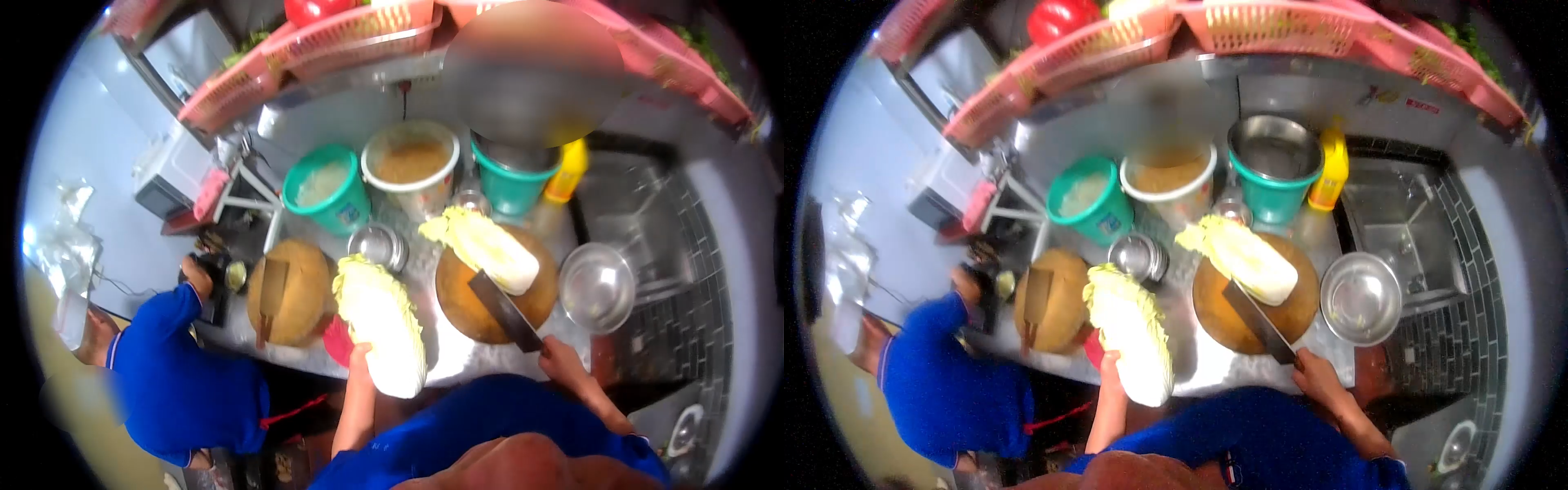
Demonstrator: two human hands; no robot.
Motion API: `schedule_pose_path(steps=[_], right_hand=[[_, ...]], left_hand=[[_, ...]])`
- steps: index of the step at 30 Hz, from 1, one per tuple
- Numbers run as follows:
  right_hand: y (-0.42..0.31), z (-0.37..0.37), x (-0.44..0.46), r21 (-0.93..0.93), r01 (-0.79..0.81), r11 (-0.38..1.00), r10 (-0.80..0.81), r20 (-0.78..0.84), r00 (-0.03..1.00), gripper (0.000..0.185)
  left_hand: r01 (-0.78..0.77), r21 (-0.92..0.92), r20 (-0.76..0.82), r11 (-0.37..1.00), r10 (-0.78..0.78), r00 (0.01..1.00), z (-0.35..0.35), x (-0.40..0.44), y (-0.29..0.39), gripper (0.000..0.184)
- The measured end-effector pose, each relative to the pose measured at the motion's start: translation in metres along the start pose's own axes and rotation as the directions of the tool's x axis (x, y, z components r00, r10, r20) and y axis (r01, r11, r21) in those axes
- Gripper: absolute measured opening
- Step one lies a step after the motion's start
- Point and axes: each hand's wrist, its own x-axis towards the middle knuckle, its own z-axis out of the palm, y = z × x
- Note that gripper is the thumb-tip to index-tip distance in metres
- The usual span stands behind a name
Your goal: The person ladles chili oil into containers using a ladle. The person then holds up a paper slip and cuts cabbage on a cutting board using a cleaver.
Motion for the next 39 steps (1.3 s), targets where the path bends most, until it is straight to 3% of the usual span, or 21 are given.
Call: schedule_pose_path(steps=[3,6,8,10,14,18,20,22,23,24,26,28,32,34,35,37,38,39], right_hand=[[-0.001,-0.008,-0.005,0.026,0.021,0.999,-0.022,0.041,0.999,0.019],[0.001,-0.009,-0.011,0.013,0.056,0.998,-0.056,0.022,0.998,0.018],[0.002,-0.010,-0.014,-0.003,0.033,0.999,-0.033,0.040,0.999,0.017],[-0.001,-0.015,-0.022,-0.004,0.031,0.999,-0.031,0.052,0.998,0.016],[0.010,-0.011,-0.038,0.024,0.017,1.000,-0.019,0.078,0.997,0.016],[0.022,-0.006,-0.055,0.041,0.002,0.999,-0.005,0.073,0.997,0.015],[0.030,0.000,-0.063,0.058,-0.017,0.998,0.014,0.065,0.998,0.017],[0.030,-0.002,-0.069,0.091,-0.050,0.995,0.045,0.057,0.997,0.018],[0.028,-0.005,-0.074,0.109,-0.060,0.992,0.055,0.049,0.997,0.019],[0.024,-0.009,-0.078,0.130,-0.071,0.989,0.065,0.048,0.997,0.019],[0.024,-0.018,-0.081,0.160,-0.073,0.984,0.073,0.005,0.997,0.020],[0.029,-0.015,-0.085,0.197,-0.076,0.977,0.088,-0.048,0.995,0.019],[0.023,-0.024,-0.093,0.312,-0.235,0.920,0.270,-0.071,0.960,0.025],[0.024,-0.024,-0.094,0.307,-0.228,0.924,0.284,-0.152,0.947,0.027],[0.032,-0.019,-0.094,0.338,-0.286,0.896,0.346,-0.130,0.929,0.026],[0.042,-0.013,-0.095,0.360,-0.308,0.881,0.385,-0.165,0.908,0.027],[0.044,-0.013,-0.093,0.367,-0.312,0.876,0.399,-0.188,0.898,0.027],[0.045,-0.015,-0.091,0.385,-0.343,0.857,0.428,-0.160,0.889,0.027]], left_hand=[[-0.164,0.019,0.215,0.986,0.156,0.964,0.099,0.001,0.044,0.085],[-0.327,0.021,0.424,0.945,0.287,0.859,0.169,0.019,0.088,0.085],[-0.509,0.108,0.462,0.854,0.410,0.787,0.235,0.022,0.120,0.079],[-0.633,0.142,0.353,0.761,0.559,0.750,0.322,0.021,0.136,0.065],[-0.580,0.244,0.379,0.777,0.474,0.795,0.463,0.053,0.173,0.048],[-0.682,0.424,0.446,0.596,0.518,0.730,0.540,0.142,0.211,0.041],[-0.575,0.379,0.496,0.725,0.366,0.788,0.574,0.194,0.230,0.039],[-0.681,0.624,0.458,0.384,0.526,0.717,0.602,0.208,0.227,0.043],[-0.637,0.764,0.467,0.105,0.591,0.658,0.605,0.251,0.255,0.051],[-0.596,0.801,0.507,-0.060,0.599,0.620,0.608,0.250,0.250,0.058],[-0.663,0.734,0.556,-0.146,0.689,0.464,0.604,0.313,0.261,0.034],[-0.764,0.636,0.464,0.103,0.741,0.486,0.590,0.251,0.219,0.026],[-0.865,0.444,0.647,-0.233,0.751,0.130,0.498,0.194,0.158,0.018],[-0.844,0.336,0.801,-0.418,0.598,0.023,0.424,0.195,0.107,0.018],[-0.906,0.400,0.783,-0.142,0.566,0.257,0.372,0.203,0.073,0.019],[-0.800,0.600,0.725,0.007,0.418,0.547,0.286,0.208,0.016,0.007],[-0.716,0.697,0.666,0.046,0.328,0.670,0.243,0.210,-0.012,0.007],[-0.654,0.748,0.653,-0.118,0.306,0.692,0.211,0.214,-0.040,0.007]])
